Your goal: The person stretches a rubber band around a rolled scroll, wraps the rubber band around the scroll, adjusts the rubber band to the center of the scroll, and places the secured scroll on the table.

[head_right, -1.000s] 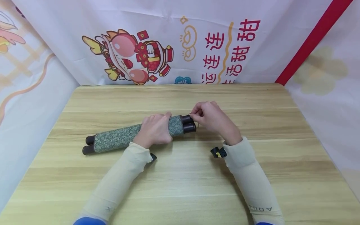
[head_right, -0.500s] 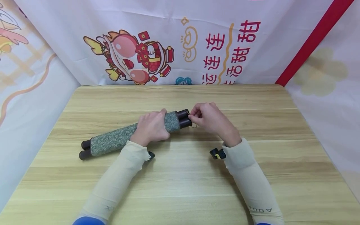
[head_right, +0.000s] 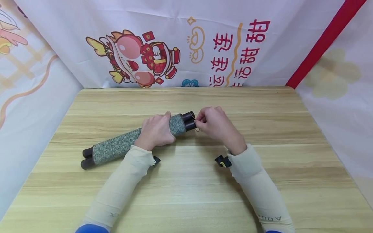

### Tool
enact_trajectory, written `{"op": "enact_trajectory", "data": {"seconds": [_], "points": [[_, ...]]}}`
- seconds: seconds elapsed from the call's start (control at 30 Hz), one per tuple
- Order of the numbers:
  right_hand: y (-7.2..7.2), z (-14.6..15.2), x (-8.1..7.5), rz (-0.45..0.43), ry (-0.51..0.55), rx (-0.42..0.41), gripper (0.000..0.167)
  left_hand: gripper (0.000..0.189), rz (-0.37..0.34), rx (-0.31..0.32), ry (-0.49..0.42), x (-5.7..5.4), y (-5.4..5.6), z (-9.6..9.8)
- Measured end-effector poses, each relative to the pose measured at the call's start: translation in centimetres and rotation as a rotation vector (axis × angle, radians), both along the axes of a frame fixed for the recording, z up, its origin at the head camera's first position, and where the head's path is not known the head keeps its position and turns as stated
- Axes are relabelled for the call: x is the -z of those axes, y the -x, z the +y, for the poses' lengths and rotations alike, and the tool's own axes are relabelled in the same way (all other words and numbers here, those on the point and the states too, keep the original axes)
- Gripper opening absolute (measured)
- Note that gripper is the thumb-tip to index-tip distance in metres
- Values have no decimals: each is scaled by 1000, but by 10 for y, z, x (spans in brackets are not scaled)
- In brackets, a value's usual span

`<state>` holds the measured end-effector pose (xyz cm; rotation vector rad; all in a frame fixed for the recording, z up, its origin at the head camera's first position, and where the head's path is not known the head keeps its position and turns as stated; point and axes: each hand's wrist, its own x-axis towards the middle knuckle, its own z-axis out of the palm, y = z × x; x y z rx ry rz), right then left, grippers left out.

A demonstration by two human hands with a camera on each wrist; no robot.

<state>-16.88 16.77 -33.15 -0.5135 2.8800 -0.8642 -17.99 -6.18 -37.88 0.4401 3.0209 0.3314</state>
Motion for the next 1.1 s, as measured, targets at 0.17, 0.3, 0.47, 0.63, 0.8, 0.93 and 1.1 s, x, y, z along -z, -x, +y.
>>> {"op": "enact_trajectory", "data": {"seconds": [0.17,0.3,0.47,0.63,0.8,0.93,1.1], "points": [[-3,-4,-1,45,15,4,11,84,-6,-5,-1,0,-1,0],[-3,-7,1,57,20,9,11,83,-5,0,-8,1,-2,3],[-3,-7,2,43,13,37,11,75,0,39,11,3,-5,10],[-2,-6,2,41,4,56,12,61,9,73,31,5,-9,17],[-1,-5,3,27,-2,53,11,59,20,97,60,6,-11,22],[0,-4,4,8,-12,57,12,68,13,113,80,5,-14,25],[1,-4,6,-13,-29,68,14,80,-12,127,94,3,-18,29]]}}
